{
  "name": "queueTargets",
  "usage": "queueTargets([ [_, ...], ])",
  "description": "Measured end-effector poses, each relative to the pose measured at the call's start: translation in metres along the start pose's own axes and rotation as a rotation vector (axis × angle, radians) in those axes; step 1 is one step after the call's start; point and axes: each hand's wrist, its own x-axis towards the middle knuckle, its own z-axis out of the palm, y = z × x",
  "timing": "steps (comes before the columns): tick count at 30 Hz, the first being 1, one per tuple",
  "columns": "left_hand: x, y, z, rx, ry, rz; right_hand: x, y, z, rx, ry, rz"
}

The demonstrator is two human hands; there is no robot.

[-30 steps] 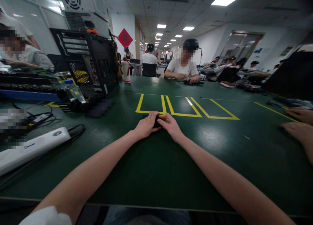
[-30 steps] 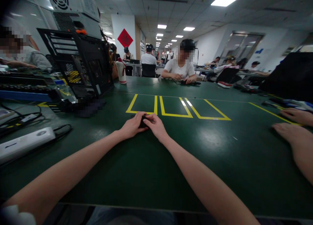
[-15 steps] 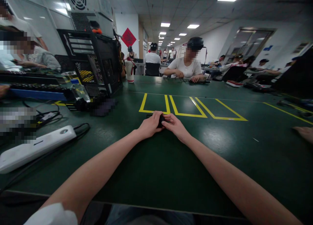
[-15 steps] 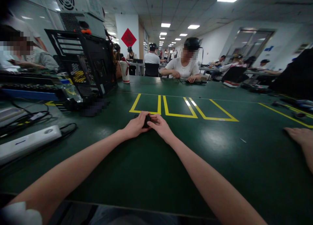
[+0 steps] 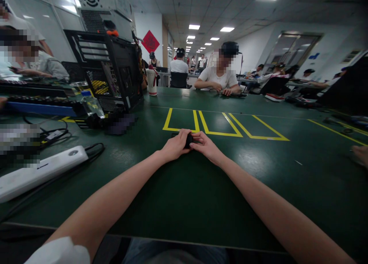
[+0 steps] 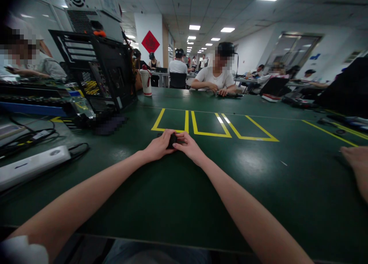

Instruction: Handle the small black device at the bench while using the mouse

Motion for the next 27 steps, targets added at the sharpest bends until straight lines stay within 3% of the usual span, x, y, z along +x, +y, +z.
queueTargets([
  [9, 0.0000, -0.0005, 0.0003, 0.010, 0.008, 0.018, 0.0044, -0.0009, 0.0001, 0.021, 0.029, 0.087],
  [14, -0.0001, -0.0002, -0.0004, -0.001, -0.003, 0.006, 0.0037, -0.0048, -0.0051, -0.090, -0.034, -0.011],
  [22, 0.0010, -0.0007, 0.0002, 0.019, 0.014, 0.024, 0.0039, -0.0066, -0.0011, -0.012, 0.025, 0.041],
  [27, 0.0007, -0.0011, 0.0008, 0.013, 0.011, 0.020, 0.0073, -0.0056, -0.0068, -0.091, -0.019, 0.043],
])
